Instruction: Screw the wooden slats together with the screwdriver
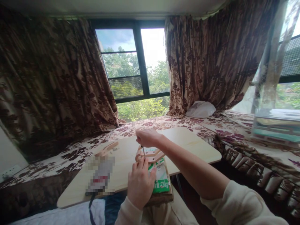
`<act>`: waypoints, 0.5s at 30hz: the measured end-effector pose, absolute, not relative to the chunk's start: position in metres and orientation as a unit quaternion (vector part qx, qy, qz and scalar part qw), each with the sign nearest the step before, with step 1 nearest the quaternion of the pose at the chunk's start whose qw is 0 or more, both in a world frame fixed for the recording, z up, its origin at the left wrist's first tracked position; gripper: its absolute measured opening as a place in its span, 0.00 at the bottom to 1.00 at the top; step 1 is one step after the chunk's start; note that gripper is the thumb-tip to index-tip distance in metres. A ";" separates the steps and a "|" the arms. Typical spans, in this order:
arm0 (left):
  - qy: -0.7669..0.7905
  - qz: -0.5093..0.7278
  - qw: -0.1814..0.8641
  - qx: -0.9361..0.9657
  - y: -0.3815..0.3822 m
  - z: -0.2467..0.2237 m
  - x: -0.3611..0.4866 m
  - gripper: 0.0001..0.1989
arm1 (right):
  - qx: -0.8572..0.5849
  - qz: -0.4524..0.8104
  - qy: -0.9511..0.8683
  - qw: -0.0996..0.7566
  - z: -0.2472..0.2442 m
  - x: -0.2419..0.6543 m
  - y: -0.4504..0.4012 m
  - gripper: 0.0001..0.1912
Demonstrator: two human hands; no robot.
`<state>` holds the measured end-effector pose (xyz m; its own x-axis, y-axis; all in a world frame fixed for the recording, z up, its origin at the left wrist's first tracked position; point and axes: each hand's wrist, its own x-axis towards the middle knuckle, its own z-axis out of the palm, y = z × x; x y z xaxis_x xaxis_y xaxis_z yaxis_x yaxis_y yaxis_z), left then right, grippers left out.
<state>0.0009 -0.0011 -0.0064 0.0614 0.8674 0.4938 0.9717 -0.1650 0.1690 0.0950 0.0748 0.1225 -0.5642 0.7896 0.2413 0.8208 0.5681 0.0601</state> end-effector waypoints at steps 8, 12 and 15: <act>-0.640 -0.251 0.114 -0.717 -0.003 -0.008 0.002 0.22 | -0.478 -0.099 -0.867 0.106 0.119 0.087 0.071 0.16; -0.638 -0.257 0.115 -0.717 -0.003 -0.009 0.002 0.22 | -0.478 -0.098 -0.866 0.105 0.120 0.086 0.070 0.15; -0.637 -0.263 0.114 -0.715 -0.004 -0.011 0.002 0.22 | -0.479 -0.097 -0.865 0.110 0.119 0.085 0.069 0.16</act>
